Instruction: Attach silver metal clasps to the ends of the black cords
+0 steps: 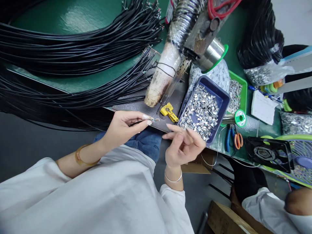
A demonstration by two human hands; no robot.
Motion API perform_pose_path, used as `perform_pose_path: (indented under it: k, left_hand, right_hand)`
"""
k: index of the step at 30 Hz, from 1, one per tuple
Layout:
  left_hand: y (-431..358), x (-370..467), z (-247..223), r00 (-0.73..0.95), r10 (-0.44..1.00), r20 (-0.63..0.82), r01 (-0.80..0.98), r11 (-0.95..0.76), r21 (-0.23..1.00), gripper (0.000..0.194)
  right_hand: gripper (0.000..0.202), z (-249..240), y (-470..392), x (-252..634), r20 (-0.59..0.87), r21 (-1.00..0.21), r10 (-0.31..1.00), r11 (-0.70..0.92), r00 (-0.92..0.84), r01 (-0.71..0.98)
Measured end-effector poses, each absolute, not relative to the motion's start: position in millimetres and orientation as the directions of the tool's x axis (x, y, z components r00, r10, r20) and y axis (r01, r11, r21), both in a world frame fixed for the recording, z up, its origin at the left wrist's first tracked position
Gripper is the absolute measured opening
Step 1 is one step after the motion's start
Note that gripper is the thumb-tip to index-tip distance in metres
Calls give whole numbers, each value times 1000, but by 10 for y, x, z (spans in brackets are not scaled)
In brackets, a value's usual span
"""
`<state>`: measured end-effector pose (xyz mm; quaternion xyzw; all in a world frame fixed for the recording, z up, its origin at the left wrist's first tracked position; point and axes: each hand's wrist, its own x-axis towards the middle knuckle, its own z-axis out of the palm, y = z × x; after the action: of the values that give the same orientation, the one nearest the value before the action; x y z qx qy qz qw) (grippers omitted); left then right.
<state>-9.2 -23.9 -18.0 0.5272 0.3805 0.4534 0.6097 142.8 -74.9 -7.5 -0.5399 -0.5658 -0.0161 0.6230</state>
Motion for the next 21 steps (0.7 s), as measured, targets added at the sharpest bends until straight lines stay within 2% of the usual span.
perform_pose_path:
  k: [3,6,14,21]
  left_hand:
    - [-177,-67,-136,334,941,-55,-208,131,969,11]
    - [-124,-35,-104,330,941,-74,-234,157,959,8]
    - [-59,35,-74,300,950,-90,-227,163,960,5]
    - [-45,17,-57,292,954,-62,-231,133,964,3]
  right_hand:
    - [17,-144,-758,1445,698,-584,678,357,228,729]
    - [13,-197,-736,1450,681,-534,719,356,141,767]
    - [11,-256,-652,1423,617,-686,749,361,242,632]
    - [13,-207,-645,1428,633,-661,743,374,216,650]
